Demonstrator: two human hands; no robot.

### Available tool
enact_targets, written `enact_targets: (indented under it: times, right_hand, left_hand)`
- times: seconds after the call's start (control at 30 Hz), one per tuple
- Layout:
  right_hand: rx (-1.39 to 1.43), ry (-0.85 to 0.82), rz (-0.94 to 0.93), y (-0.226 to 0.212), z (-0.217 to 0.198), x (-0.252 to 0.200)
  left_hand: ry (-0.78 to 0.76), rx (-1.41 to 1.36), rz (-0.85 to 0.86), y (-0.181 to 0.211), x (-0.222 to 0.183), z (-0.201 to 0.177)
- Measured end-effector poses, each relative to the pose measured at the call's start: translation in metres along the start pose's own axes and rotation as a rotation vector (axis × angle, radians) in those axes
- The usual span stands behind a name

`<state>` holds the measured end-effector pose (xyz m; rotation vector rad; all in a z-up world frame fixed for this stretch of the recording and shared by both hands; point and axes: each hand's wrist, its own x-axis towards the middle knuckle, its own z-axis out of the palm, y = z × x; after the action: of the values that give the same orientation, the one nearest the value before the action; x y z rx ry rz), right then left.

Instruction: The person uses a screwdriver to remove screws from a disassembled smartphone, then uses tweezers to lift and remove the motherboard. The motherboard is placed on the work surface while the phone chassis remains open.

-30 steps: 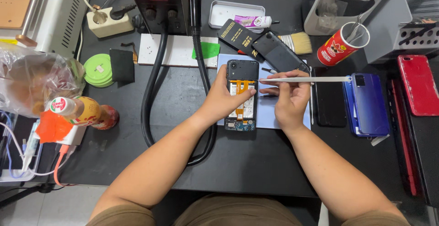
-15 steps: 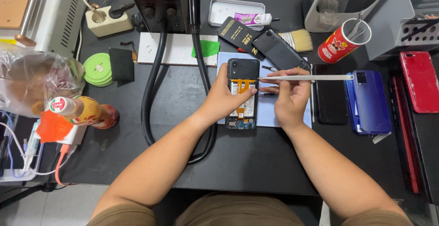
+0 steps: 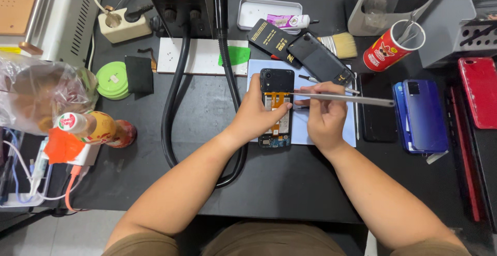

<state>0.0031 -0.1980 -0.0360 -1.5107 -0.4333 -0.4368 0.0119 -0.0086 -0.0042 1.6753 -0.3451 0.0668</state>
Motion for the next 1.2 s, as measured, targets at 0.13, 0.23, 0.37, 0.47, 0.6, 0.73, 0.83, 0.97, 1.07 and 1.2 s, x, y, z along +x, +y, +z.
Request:
enact_targets:
  times: [0.13, 0.23, 0.37, 0.47, 0.6, 0.73, 0.83, 0.97, 1.07, 1.2]
  right_hand:
    - [0.066, 0.045, 0.143, 0.000, -0.005, 0.002]
    - [0.220, 0.117, 0.320, 0.000, -0.008, 0.009]
    - [0.319, 0.133, 0.388, 0.003, -0.010, 0.009]
    - [0.317, 0.130, 0.373, 0.005, -0.010, 0.008]
    - [0.310, 0.137, 0.362, 0.003, -0.009, 0.008]
    - [0.296, 0.159, 0.357, 0.000, -0.007, 0.008]
    - [0.295, 0.195, 0.253, -0.001, -0.008, 0.006]
    - [0.209, 0.306, 0.059, 0.001, -0.016, 0.005]
    - [0.309, 0.274, 0.000, 0.003, -0.021, 0.006]
    - [0.110, 0.164, 0.032, 0.003, -0.023, 0.005]
  left_hand:
    - [-0.005, -0.063, -0.087, 0.000, 0.000, 0.001]
    - [-0.012, -0.079, -0.066, -0.001, 0.000, -0.001]
    - [-0.022, -0.179, -0.038, -0.006, 0.000, 0.000]
    - [-0.014, -0.152, -0.018, -0.006, 0.000, -0.001]
    - [-0.026, -0.184, -0.055, -0.005, 0.001, -0.002]
    - [-0.029, -0.236, -0.093, -0.008, 0.002, -0.002]
    - [-0.034, -0.263, -0.099, -0.010, 0.003, -0.001]
    - [0.001, -0.308, -0.102, -0.009, 0.002, -0.001]
    - [0.059, -0.333, -0.116, -0.009, 0.003, -0.002]
    - [0.121, -0.448, -0.159, -0.007, 0.004, -0.006]
